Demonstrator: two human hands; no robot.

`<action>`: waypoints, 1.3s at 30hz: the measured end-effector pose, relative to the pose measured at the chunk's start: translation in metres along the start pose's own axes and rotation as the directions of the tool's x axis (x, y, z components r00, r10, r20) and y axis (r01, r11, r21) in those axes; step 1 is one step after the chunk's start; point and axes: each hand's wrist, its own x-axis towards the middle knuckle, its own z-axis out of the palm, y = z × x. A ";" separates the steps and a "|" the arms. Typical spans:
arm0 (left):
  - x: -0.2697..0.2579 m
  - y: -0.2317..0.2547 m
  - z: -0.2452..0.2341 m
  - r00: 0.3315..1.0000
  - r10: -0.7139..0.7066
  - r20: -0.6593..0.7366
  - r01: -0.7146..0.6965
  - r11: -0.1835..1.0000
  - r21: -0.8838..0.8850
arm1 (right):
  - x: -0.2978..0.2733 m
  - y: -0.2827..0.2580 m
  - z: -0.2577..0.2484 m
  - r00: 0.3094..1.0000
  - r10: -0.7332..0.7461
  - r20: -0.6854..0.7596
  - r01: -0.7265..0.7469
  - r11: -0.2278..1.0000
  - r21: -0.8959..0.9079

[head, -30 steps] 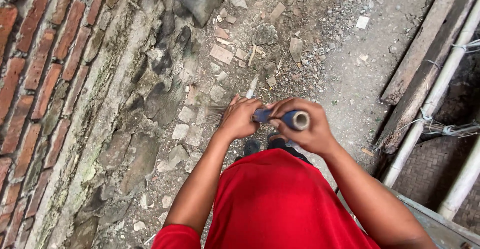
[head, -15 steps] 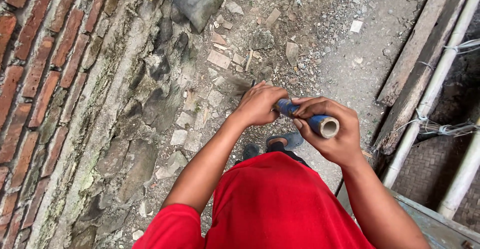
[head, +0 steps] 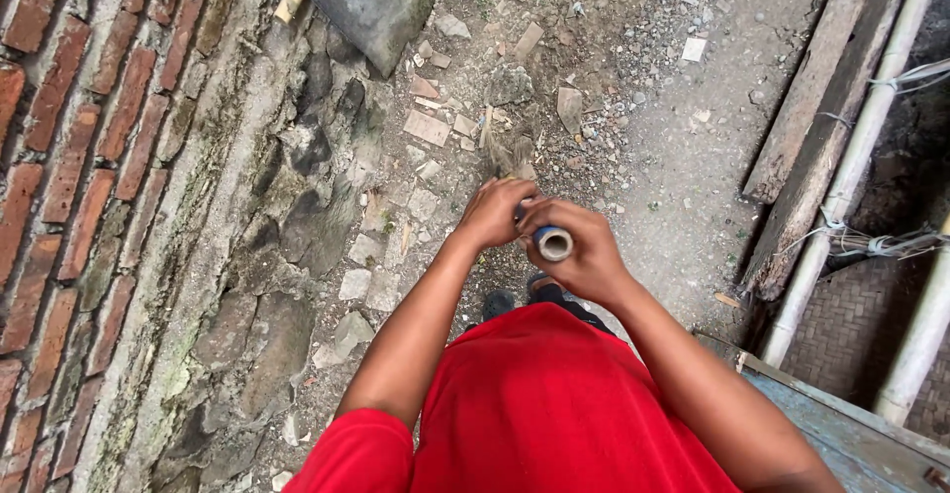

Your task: The person attaches a broom head to a pipe handle by inserting the broom head into the pipe and pressing them together by hand.

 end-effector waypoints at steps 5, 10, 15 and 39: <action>-0.040 -0.007 0.006 0.997 -0.008 -0.079 0.004 0.999 -0.051 | -0.014 -0.003 0.011 0.991 -0.049 0.124 0.050 0.999 -0.008; -0.056 0.013 0.000 0.993 0.002 -0.116 -0.009 0.998 -0.064 | -0.019 -0.013 0.003 0.989 -0.042 0.144 0.028 0.995 0.098; -0.053 0.028 0.007 0.991 0.038 -0.125 -0.051 0.993 -0.105 | -0.030 -0.017 -0.022 0.999 0.022 -0.027 -0.016 0.980 0.199; 0.115 0.120 0.091 0.915 0.371 0.160 -0.360 0.928 -0.097 | -0.079 -0.024 -0.095 0.818 0.045 -0.573 -0.268 0.912 -0.312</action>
